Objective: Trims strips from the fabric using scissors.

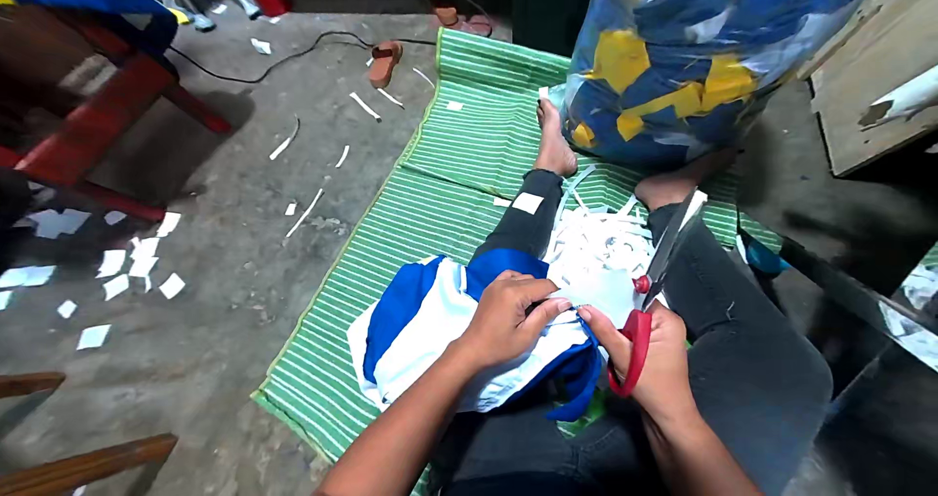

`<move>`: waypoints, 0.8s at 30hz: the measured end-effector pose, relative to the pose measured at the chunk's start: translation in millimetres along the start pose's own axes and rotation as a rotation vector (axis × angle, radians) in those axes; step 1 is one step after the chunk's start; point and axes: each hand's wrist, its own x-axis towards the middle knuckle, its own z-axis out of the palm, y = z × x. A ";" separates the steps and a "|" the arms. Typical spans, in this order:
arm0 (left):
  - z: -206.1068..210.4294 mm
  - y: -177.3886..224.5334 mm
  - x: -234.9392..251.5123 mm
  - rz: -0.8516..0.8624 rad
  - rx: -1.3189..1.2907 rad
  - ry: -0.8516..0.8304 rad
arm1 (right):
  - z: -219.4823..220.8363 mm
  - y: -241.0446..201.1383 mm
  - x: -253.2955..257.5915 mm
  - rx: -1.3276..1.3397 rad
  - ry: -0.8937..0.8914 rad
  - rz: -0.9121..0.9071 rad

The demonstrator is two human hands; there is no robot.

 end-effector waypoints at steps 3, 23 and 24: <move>5.1 1.0 -0.5 -0.014 -0.109 -0.051 | 2.8 3.2 1.2 -0.008 -0.015 -0.027; 5.4 23.2 0.5 -0.460 -0.227 -0.234 | -12.5 -1.0 17.5 -0.140 -0.208 0.123; 7.7 24.2 1.0 -0.481 -0.177 -0.230 | -14.1 -2.2 19.3 -0.173 -0.239 0.146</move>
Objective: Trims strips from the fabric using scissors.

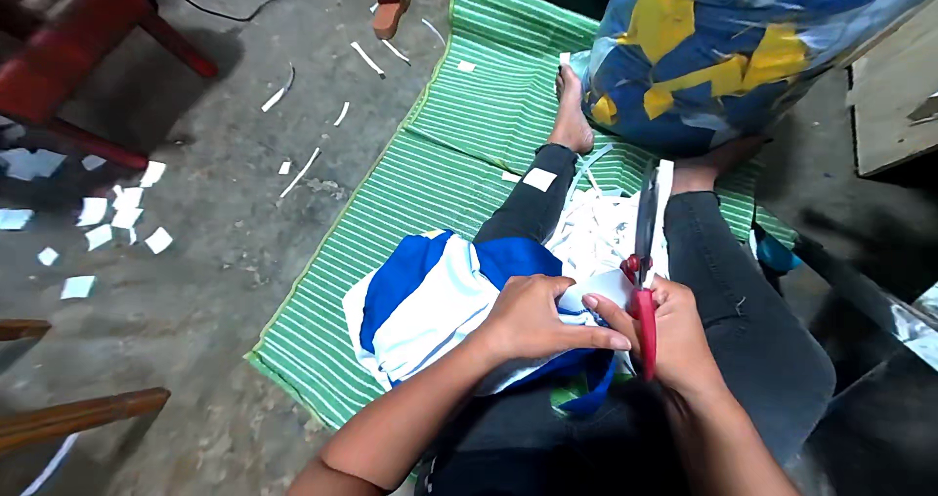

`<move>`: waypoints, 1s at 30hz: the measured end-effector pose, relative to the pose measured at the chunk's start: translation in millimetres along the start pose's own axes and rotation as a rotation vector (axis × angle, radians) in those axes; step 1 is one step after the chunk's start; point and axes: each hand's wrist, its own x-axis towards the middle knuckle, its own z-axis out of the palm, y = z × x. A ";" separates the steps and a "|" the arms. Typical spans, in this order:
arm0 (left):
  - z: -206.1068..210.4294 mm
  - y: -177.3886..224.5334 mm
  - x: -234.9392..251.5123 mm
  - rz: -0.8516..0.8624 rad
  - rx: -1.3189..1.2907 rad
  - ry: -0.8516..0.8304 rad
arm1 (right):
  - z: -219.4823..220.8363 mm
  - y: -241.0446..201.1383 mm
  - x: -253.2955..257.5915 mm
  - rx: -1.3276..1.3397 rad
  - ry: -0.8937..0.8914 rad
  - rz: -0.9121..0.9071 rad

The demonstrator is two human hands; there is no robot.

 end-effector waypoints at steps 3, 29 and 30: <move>1.5 3.4 -1.2 -0.029 0.023 -0.008 | -4.7 -2.2 3.3 -0.041 -0.032 0.019; -20.6 -4.4 4.8 0.094 -0.149 -0.066 | -85.1 40.2 -65.0 -0.034 -0.515 0.227; -21.0 -4.5 4.0 0.100 -0.151 -0.064 | -82.7 39.8 -62.8 -0.037 -0.518 0.214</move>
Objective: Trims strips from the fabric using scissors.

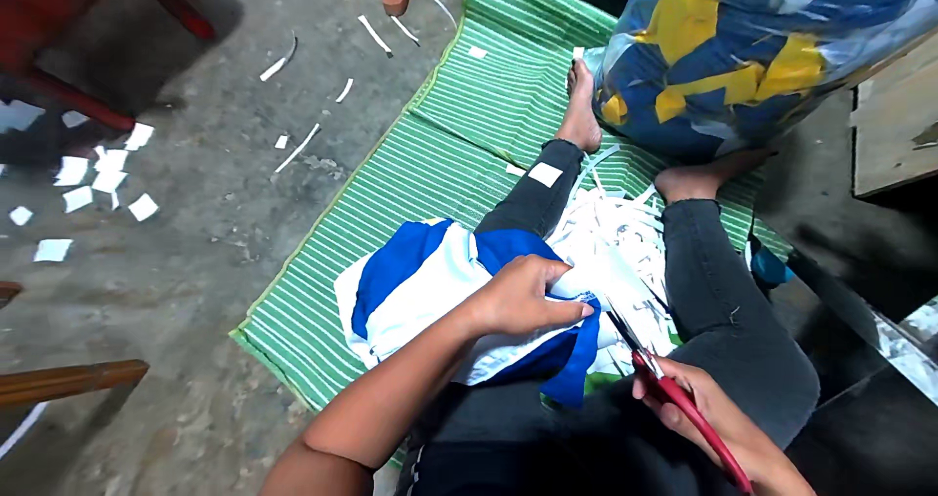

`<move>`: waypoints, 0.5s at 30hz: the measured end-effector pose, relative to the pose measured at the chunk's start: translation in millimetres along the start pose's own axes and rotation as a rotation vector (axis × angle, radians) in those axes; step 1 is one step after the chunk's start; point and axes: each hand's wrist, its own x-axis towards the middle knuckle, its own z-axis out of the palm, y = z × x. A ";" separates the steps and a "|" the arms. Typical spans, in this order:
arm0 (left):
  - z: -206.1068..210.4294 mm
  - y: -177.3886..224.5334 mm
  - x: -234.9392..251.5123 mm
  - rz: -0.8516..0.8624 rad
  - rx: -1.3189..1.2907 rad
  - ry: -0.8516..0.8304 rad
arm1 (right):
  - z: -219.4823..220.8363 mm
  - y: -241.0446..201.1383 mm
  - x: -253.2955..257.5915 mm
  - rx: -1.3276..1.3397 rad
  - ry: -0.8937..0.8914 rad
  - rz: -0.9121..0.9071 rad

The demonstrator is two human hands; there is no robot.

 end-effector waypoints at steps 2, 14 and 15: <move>-0.7 -0.6 -1.3 0.014 -0.013 0.000 | 2.1 -0.9 4.5 0.003 -0.003 -0.015; -2.7 -2.6 -5.1 0.062 -0.097 -0.018 | 12.1 -2.6 10.0 0.034 0.104 -0.037; -3.3 -3.1 -5.2 0.069 -0.099 -0.025 | 12.0 -2.3 9.8 0.042 0.105 -0.037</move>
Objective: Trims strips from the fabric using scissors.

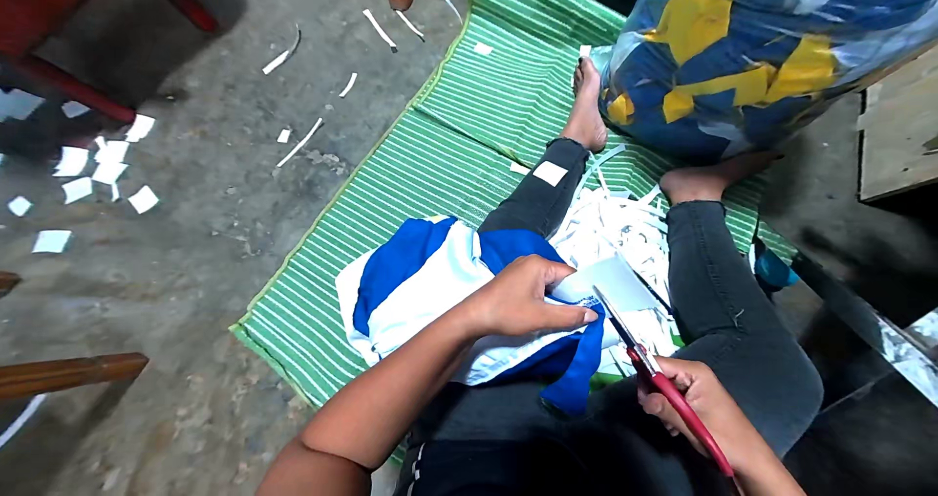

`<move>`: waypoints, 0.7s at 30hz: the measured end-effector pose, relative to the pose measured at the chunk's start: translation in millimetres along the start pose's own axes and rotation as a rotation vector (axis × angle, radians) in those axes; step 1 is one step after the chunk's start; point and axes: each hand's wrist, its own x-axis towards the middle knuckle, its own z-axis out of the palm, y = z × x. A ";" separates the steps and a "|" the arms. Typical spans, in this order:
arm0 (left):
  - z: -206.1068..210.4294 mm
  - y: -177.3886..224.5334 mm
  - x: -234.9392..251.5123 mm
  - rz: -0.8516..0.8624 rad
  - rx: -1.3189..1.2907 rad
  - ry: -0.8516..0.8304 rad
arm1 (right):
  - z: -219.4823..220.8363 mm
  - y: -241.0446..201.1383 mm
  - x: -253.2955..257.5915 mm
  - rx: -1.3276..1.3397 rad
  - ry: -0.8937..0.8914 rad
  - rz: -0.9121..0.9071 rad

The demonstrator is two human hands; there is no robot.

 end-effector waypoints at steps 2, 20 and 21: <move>-1.4 0.2 0.2 0.012 0.010 -0.018 | -0.4 0.5 0.1 0.003 -0.016 -0.011; -2.2 6.7 19.4 0.007 0.236 -0.251 | 0.8 -1.0 -0.5 0.015 0.002 0.084; -2.0 6.3 20.2 0.010 0.241 -0.256 | -0.1 -2.3 -0.5 0.017 0.018 0.086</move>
